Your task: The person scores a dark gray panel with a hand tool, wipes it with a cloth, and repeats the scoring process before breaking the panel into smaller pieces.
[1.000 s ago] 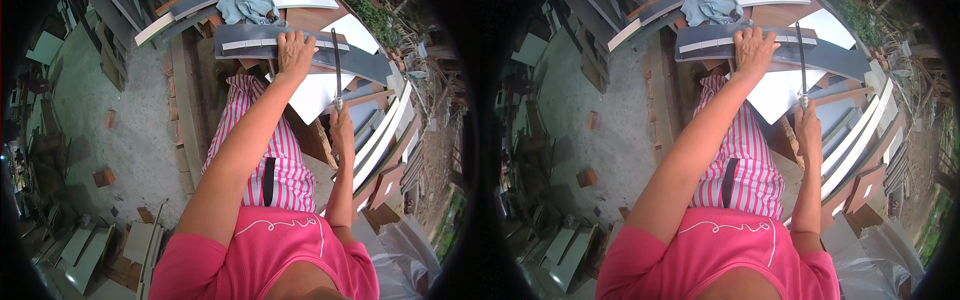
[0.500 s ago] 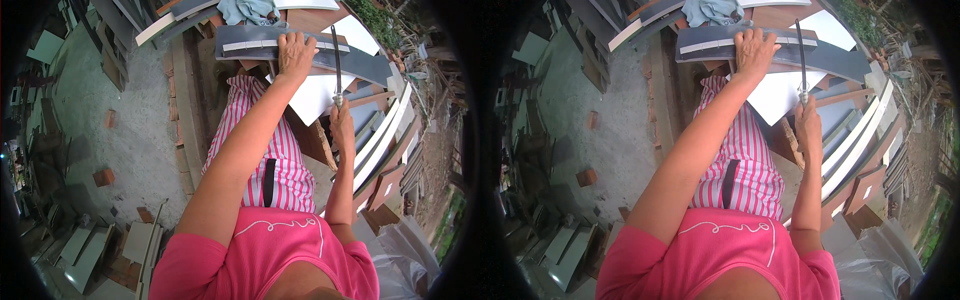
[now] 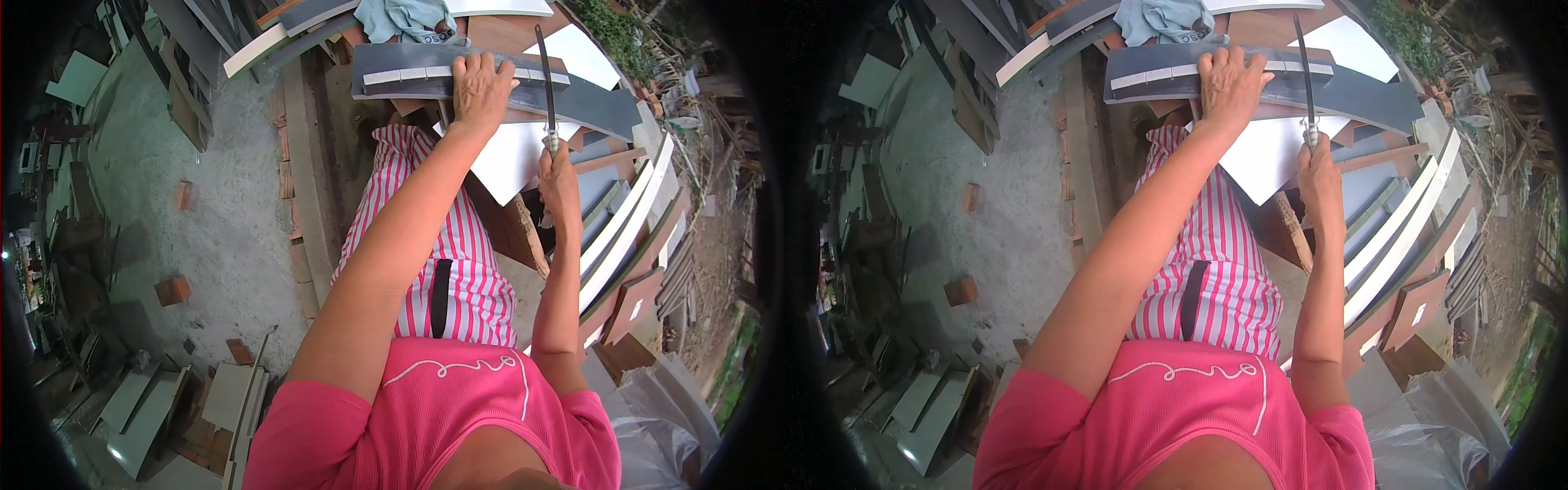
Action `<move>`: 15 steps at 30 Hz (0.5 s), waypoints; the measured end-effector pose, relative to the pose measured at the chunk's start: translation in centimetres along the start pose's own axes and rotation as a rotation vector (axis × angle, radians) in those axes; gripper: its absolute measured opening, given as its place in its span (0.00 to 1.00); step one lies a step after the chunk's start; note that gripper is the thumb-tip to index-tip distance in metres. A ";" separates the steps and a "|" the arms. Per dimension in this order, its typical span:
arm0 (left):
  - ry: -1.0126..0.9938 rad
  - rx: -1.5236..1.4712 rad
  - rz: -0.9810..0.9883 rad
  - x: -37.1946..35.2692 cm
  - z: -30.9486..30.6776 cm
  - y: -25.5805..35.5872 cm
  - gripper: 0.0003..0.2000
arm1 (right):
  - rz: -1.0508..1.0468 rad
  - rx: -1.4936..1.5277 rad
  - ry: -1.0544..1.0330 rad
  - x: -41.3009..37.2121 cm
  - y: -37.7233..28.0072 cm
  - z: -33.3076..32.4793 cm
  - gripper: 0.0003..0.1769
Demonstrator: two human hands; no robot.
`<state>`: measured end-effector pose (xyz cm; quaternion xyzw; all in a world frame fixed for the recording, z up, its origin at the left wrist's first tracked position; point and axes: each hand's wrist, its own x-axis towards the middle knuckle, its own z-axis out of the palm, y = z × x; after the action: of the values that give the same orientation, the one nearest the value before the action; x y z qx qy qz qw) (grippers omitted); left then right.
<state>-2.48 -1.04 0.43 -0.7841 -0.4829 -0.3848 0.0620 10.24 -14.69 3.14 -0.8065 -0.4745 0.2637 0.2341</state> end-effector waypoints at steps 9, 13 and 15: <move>0.031 0.013 0.008 0.0 0.3 0.1 0.11 | 0.080 -0.059 -0.016 -4.5 0.1 -0.7 0.14; 0.036 0.012 -0.013 0.0 0.3 0.2 0.12 | 0.130 -0.011 -0.057 -2.4 -0.7 -1.1 0.14; 0.013 0.006 -0.009 0.0 0.2 0.0 0.12 | 0.097 -0.015 -0.063 -1.3 -0.8 -0.8 0.14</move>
<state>-2.30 -0.93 0.29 -0.7791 -0.4872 -0.3890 0.0657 9.71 -15.55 4.52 -0.8217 -0.4439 0.2965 0.1997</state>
